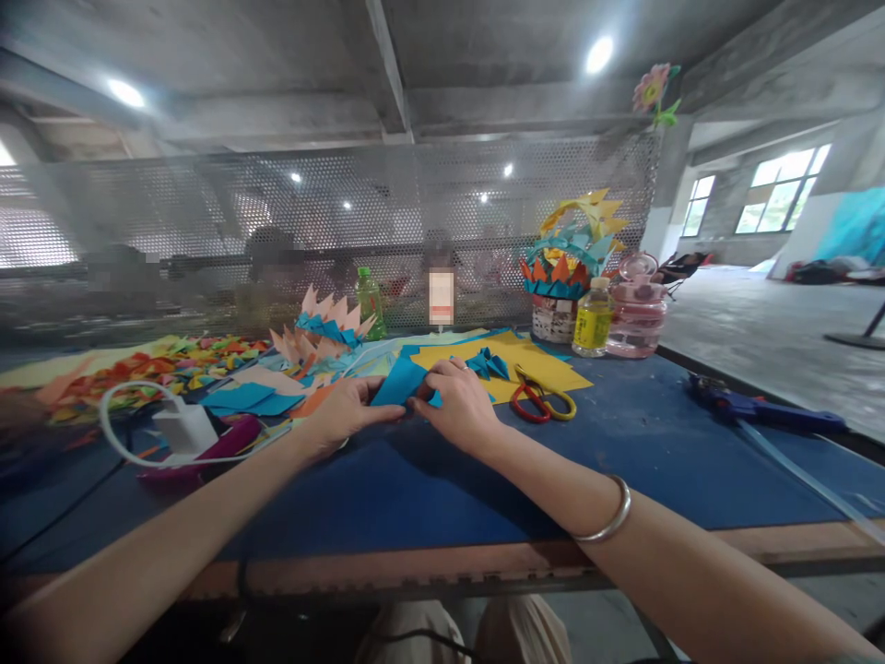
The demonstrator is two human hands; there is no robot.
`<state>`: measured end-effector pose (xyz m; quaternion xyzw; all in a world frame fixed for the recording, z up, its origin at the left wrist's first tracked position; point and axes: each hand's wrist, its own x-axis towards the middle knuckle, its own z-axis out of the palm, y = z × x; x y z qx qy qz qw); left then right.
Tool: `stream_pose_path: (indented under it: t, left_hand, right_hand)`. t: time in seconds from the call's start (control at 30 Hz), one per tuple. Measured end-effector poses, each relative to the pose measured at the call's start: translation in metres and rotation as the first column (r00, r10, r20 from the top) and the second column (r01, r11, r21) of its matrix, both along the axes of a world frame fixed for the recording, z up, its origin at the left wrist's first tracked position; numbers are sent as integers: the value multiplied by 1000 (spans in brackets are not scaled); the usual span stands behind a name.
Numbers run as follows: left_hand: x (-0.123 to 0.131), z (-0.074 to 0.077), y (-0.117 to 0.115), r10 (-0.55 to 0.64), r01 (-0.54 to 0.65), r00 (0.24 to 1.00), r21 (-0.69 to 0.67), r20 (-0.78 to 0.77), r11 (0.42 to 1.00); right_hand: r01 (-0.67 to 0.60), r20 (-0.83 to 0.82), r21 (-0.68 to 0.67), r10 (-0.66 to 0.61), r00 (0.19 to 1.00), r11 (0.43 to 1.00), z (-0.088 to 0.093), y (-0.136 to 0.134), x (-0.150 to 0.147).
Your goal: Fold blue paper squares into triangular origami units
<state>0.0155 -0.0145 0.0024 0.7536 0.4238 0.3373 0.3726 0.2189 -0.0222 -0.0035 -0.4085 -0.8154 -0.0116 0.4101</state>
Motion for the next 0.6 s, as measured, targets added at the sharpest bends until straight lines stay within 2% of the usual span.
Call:
stream_pose_path:
  t: [0.27,0.4,0.5,0.6]
  left_hand:
    - [1,0,-3,26,-26,999,-18,32,1000]
    - [1,-1,-3,47,-45,997,-32,64,998]
    - [1,1,-3,51,-47,994,-36,92,998]
    - [3,5,-4,45,-42,992,-29,117,999]
  right_hand:
    - [-16,-55,-27,14,998,1000,0,-2,-2]
    - [13,-145,-63,-22,989,998,0,-3,-4]
    - [63,-246,-136,-95,964,989,-2,-1,-5]
    - [47,-298,-257,-125,946,965,-5,3,-5]
